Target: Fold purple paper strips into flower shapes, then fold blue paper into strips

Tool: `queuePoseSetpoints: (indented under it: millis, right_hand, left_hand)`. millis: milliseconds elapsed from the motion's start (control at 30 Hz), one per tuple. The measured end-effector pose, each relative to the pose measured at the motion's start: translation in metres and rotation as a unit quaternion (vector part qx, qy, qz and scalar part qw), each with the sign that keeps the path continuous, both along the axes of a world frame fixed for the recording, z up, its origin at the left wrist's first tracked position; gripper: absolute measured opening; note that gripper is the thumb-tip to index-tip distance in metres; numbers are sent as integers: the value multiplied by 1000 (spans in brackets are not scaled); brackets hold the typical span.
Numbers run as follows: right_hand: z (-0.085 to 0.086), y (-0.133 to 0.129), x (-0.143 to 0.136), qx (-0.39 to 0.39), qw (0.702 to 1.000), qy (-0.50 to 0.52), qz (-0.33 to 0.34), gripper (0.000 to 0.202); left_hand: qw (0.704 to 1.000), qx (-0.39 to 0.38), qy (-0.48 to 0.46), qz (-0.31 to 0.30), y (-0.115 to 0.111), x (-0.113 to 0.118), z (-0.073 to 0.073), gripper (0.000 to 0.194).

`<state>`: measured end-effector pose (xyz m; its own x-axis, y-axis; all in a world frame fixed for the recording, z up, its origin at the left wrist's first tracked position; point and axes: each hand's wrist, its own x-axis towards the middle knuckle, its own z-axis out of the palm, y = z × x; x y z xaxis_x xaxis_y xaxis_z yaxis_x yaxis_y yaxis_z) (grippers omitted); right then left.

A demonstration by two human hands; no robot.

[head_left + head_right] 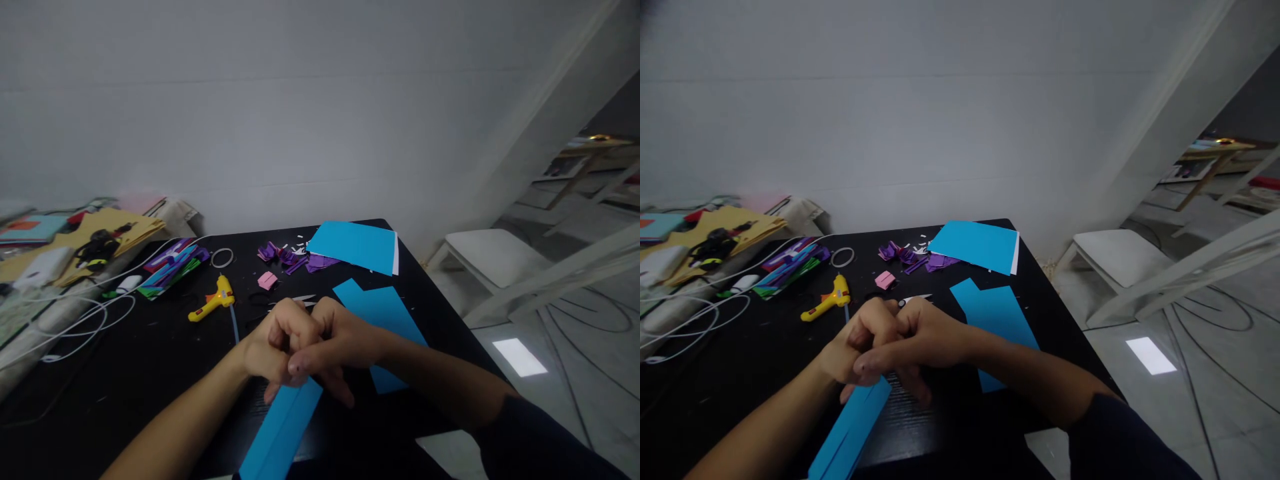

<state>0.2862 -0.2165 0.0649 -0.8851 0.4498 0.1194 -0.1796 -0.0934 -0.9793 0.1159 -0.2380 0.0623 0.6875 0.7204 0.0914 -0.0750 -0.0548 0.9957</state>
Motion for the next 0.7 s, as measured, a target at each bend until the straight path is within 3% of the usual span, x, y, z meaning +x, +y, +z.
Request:
queuePoseSetpoints:
  millis: [267, 467, 567, 700]
  right_hand:
    - [5, -11, -1, -18, 999, 2, -40, 35]
    - [-1, 8, 4, -40, 999, -6, 21, 36]
    - [-23, 21, 8, -106, 993, -30, 36, 48]
    - [-76, 22, 12, -186, 978, -57, -75, 58]
  left_hand:
    - [1000, -13, 8, -26, 0, -3, 2, 42]
    - [998, -30, -46, -10, 5, 2, -6, 32]
    - [991, -121, -60, 19, 13, 12, -26, 24]
    - [962, -240, -60, 119, 18, 20, -69, 14]
